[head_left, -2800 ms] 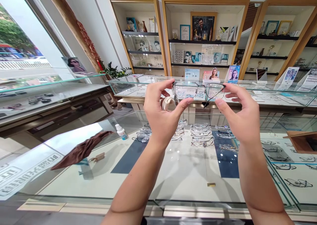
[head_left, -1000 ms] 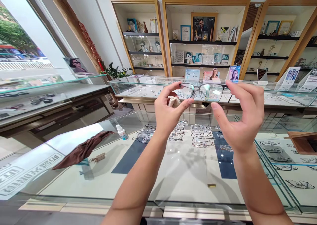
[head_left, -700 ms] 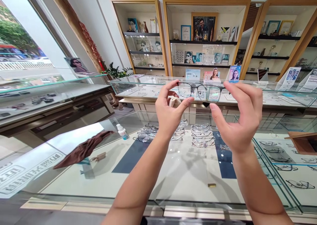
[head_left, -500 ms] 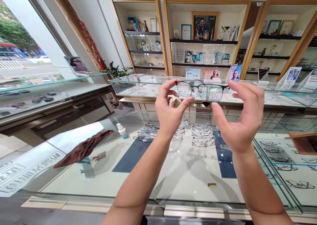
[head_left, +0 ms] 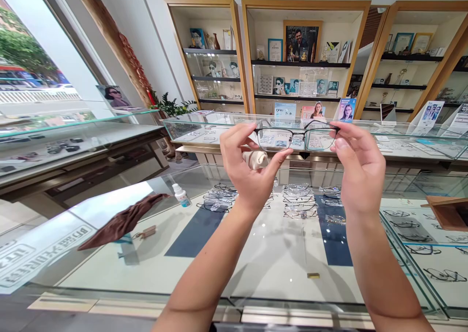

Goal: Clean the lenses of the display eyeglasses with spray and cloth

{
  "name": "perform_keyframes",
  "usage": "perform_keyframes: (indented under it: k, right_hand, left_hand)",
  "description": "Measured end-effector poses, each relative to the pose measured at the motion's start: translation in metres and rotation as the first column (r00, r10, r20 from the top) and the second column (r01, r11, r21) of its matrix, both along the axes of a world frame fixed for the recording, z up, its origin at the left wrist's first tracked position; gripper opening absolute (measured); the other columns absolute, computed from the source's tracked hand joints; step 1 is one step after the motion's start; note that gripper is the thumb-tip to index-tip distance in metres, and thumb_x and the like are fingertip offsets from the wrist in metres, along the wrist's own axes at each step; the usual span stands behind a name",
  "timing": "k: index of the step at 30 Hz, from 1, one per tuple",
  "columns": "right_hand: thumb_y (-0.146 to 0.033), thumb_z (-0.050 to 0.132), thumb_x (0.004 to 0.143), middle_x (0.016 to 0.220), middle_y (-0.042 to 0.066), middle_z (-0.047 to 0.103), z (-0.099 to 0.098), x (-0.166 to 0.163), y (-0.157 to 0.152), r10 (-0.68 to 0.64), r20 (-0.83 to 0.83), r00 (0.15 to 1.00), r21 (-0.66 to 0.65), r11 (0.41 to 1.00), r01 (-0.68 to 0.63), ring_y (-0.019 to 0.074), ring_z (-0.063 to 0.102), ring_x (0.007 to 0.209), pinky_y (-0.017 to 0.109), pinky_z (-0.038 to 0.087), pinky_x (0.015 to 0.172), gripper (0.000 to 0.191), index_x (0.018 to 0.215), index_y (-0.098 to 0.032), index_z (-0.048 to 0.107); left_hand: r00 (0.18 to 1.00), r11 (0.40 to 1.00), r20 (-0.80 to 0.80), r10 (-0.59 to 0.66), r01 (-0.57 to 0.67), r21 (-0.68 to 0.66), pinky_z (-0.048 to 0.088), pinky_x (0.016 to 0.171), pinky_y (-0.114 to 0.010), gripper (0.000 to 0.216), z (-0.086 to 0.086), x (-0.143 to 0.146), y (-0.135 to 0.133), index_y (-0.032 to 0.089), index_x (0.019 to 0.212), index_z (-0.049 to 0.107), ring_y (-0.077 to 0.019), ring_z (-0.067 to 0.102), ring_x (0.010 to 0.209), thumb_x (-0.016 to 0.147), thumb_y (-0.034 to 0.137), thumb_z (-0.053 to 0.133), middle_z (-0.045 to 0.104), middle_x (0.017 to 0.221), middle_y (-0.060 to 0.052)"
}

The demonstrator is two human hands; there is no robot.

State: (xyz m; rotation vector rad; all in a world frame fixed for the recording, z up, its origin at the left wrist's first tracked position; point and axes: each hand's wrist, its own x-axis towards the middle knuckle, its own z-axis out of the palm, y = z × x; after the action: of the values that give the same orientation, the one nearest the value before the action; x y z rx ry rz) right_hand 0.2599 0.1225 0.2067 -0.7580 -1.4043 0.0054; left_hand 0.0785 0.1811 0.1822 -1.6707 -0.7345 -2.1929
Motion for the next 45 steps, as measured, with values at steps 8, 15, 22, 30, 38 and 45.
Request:
perform_keyframes:
  k: [8, 15, 22, 30, 38, 45]
  right_hand:
    - [-0.039, 0.055, 0.102, 0.131, 0.007, 0.074, 0.002, 0.001, 0.0, 0.047, -0.04, 0.998, -0.038, 0.998, -0.049, 0.0267, 0.072, 0.121, 0.048, 0.063, 0.1, 0.028, 0.124, -0.031, 0.069]
    - [-0.039, 0.059, 0.103, 0.128, 0.004, 0.075, 0.001, 0.004, 0.0, 0.109, -0.076, 0.991, -0.014, 0.994, -0.111, 0.026, 0.072, 0.124, 0.048, 0.06, 0.107, 0.023, 0.12, -0.031, 0.072]
    - [-0.043, 0.064, 0.101, 0.124, 0.003, 0.076, 0.001, 0.004, -0.001, 0.153, -0.132, 0.979, -0.02, 0.987, -0.157, 0.0258, 0.072, 0.121, 0.048, 0.061, 0.107, 0.02, 0.115, -0.032, 0.074]
    - [-0.044, 0.063, 0.103, 0.117, 0.004, 0.076, 0.0, 0.002, -0.001, 0.091, -0.108, 0.99, 0.037, 0.995, -0.088, 0.0224, 0.074, 0.108, 0.043, 0.064, 0.094, 0.02, 0.115, -0.032, 0.074]
    - [-0.042, 0.073, 0.097, 0.111, 0.002, 0.076, 0.002, 0.001, -0.001, 0.171, -0.202, 0.964, 0.066, 0.985, -0.161, 0.0206, 0.074, 0.102, 0.042, 0.063, 0.095, 0.013, 0.103, -0.031, 0.075]
    - [-0.039, 0.066, 0.1, 0.113, 0.003, 0.077, 0.006, 0.0, -0.004, 0.3, -0.22, 0.928, -0.003, 0.951, -0.308, 0.0217, 0.074, 0.111, 0.042, 0.063, 0.097, 0.011, 0.102, -0.03, 0.071]
  left_hand:
    - [0.999, 0.999, 0.006, -0.043, 0.043, 0.034, 0.055, 0.077, -0.038, 0.068, 0.001, -0.002, 0.002, 0.029, 0.133, 0.057, -0.0223, 0.062, 0.098, 0.081, 0.064, 0.084, 0.061, 0.125, -0.009]
    - [0.998, 0.998, -0.037, -0.041, 0.043, 0.045, 0.054, 0.081, -0.037, 0.072, -0.001, -0.004, 0.004, 0.029, 0.14, 0.053, -0.021, 0.061, 0.099, 0.084, 0.065, 0.081, 0.058, 0.131, -0.009]
    - [0.996, 0.994, -0.065, -0.057, 0.063, 0.088, 0.053, 0.083, -0.035, 0.069, -0.001, -0.005, 0.007, 0.031, 0.142, 0.052, -0.0204, 0.062, 0.102, 0.087, 0.061, 0.08, 0.057, 0.134, -0.008]
    - [0.992, 0.994, -0.074, -0.105, 0.107, 0.029, 0.054, 0.088, -0.037, 0.072, -0.004, -0.005, 0.012, 0.032, 0.145, 0.048, -0.0173, 0.063, 0.094, 0.088, 0.063, 0.079, 0.057, 0.136, -0.007]
    - [0.99, 0.992, -0.073, -0.119, 0.121, 0.029, 0.057, 0.088, -0.037, 0.072, -0.005, -0.002, 0.012, 0.031, 0.145, 0.049, -0.0176, 0.065, 0.096, 0.087, 0.063, 0.079, 0.058, 0.137, -0.008]
    - [0.99, 0.993, -0.087, -0.11, 0.113, 0.029, 0.058, 0.085, -0.036, 0.07, -0.005, 0.0, 0.011, 0.031, 0.144, 0.049, -0.0173, 0.065, 0.094, 0.089, 0.061, 0.078, 0.059, 0.136, -0.008]
